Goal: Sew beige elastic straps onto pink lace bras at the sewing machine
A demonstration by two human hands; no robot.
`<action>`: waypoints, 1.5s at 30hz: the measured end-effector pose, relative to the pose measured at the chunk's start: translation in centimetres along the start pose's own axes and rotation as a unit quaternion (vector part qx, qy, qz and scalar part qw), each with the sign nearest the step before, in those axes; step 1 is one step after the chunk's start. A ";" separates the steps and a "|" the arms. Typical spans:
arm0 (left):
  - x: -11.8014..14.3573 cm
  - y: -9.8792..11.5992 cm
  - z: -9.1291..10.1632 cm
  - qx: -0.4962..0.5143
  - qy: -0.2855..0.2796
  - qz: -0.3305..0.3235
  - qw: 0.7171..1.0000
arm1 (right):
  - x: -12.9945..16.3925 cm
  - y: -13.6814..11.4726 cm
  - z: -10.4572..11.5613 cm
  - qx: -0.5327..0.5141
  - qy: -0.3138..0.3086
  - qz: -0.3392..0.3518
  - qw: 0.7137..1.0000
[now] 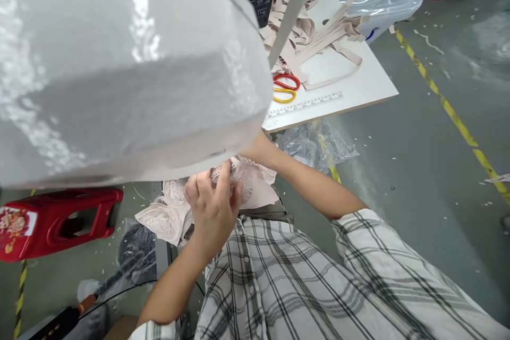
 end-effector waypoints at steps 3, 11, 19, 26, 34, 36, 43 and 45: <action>0.0 0.0 0.0 -0.002 0.001 0.002 1.000 | 0.0 0.1 -0.1 -0.001 -0.011 0.000 1.000; -0.2 0.1 0.0 0.015 -0.003 0.005 1.000 | 0.1 0.1 0.0 0.005 0.002 0.003 1.000; 1.5 -5.6 -1.5 0.237 0.009 0.163 0.958 | 4.3 0.9 1.4 -0.090 0.082 -0.062 0.991; 1.6 -6.4 -3.7 0.371 -0.096 0.259 0.887 | 8.3 0.7 0.7 -0.130 0.061 -0.048 0.988; 0.8 -5.3 -2.3 0.294 -0.101 0.266 0.912 | 9.0 -0.5 0.7 -0.085 0.038 -0.021 0.995; 0.8 -5.1 -2.3 0.291 -0.101 0.266 0.913 | 9.1 -0.5 0.7 -0.081 0.044 -0.017 0.996; 0.7 -5.2 -2.8 0.252 -0.074 0.254 0.931 | 9.5 -0.1 0.7 -0.080 0.045 -0.023 0.996; 0.5 -5.1 -2.9 0.245 -0.070 0.247 0.935 | 9.6 0.0 0.9 -0.085 0.045 -0.024 0.995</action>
Point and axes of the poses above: each hand's wrist, its own x-axis away from the middle knuckle, its own z-axis out of the back of the hand, y = z × x, the point moved 5 cm from there along -x, towards the middle knuckle
